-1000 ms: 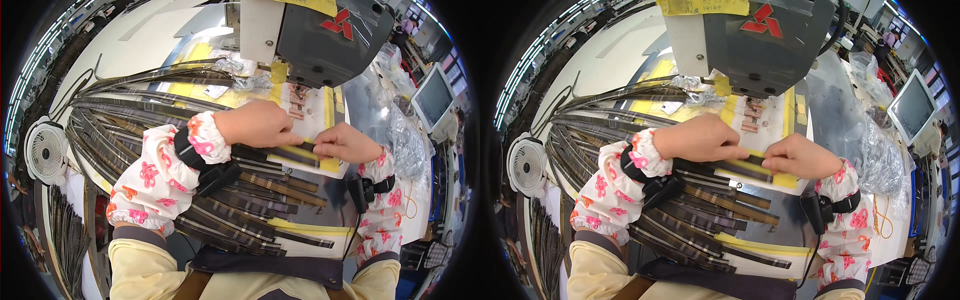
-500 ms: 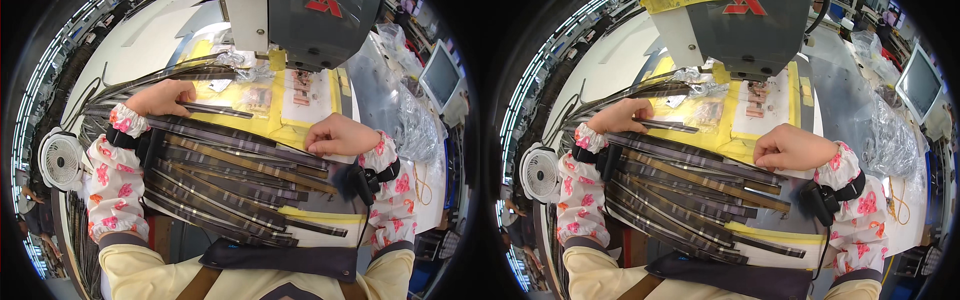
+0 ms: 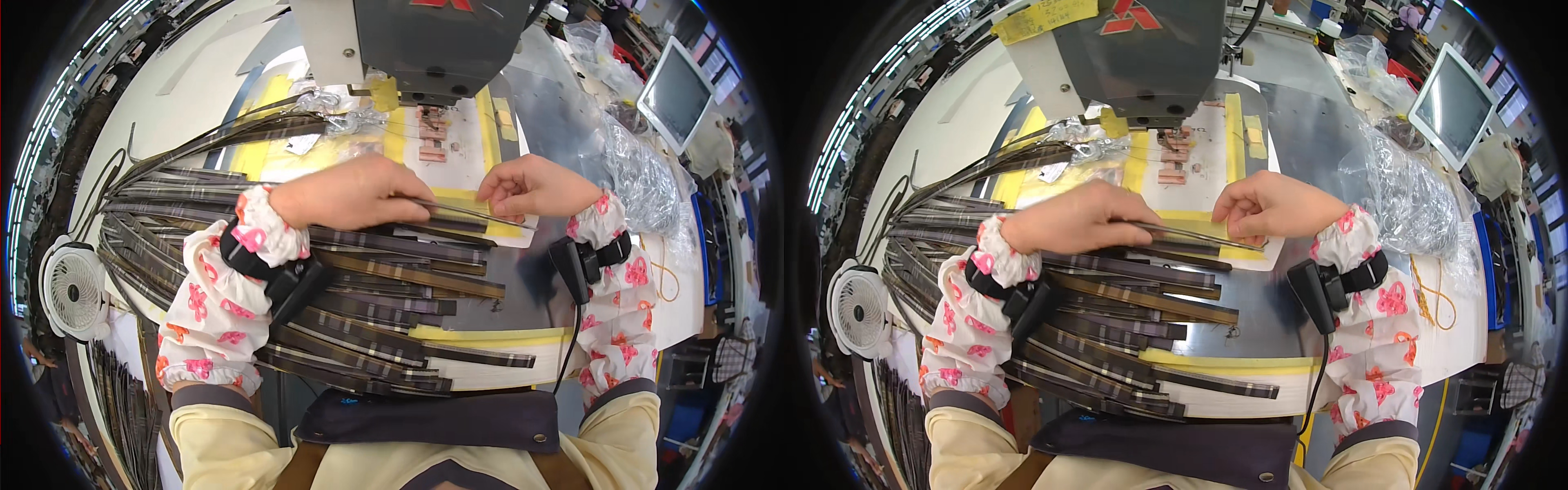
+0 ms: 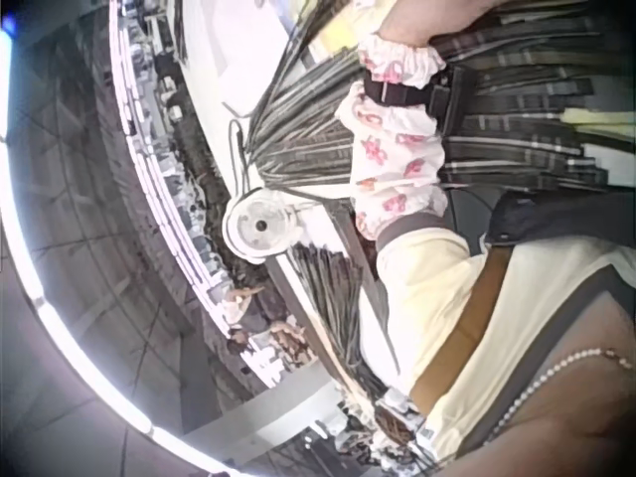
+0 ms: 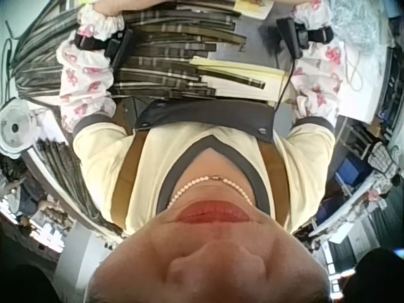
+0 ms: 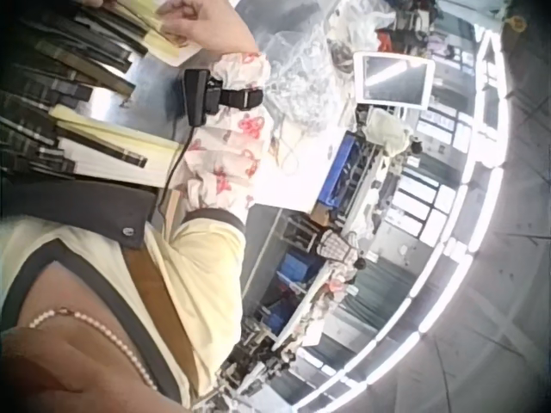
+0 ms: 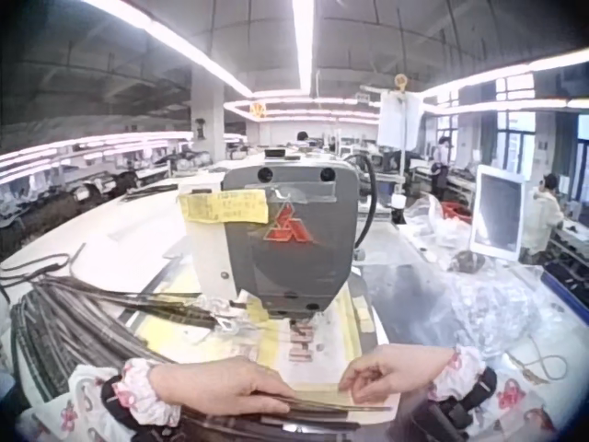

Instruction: Sewing and assembling fabric or leather straps using an industrial sewing machine.

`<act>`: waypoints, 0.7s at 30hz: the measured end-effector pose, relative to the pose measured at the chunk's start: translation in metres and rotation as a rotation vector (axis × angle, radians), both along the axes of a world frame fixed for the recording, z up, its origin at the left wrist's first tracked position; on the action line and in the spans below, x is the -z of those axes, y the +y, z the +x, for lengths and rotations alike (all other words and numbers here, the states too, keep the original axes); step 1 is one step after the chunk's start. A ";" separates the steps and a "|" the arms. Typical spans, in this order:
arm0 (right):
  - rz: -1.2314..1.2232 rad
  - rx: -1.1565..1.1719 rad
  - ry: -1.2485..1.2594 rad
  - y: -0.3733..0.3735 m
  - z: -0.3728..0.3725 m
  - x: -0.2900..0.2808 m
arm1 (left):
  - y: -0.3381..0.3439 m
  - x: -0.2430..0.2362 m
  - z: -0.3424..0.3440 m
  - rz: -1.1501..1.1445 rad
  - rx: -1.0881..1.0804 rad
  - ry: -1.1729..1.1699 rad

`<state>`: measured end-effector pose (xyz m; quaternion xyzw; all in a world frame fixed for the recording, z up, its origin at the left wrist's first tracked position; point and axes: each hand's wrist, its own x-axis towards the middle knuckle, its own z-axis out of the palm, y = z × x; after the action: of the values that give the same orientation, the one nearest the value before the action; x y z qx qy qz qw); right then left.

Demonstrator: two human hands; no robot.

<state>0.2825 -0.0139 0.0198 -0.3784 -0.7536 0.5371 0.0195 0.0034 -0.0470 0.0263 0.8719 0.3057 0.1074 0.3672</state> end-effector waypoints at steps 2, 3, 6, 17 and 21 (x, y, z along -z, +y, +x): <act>-0.006 -0.041 0.104 0.002 0.009 0.004 | 0.015 -0.005 -0.006 0.101 -0.036 0.012; 0.003 -0.037 0.080 0.002 0.007 0.005 | 0.019 -0.003 -0.013 0.170 -0.097 -0.039; -0.086 0.090 0.073 0.004 -0.005 0.003 | 0.029 0.006 -0.030 0.209 -0.338 -0.062; -0.216 0.093 0.120 -0.003 -0.009 0.001 | 0.015 0.039 -0.003 0.475 -0.189 -0.066; -0.258 0.094 0.134 0.001 -0.014 0.000 | 0.013 0.034 -0.003 0.494 -0.227 -0.087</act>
<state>0.2681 -0.0133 0.0199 -0.3761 -0.6568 0.6520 0.0459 0.0000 -0.0337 -0.0075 0.8897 0.3498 0.2567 0.1420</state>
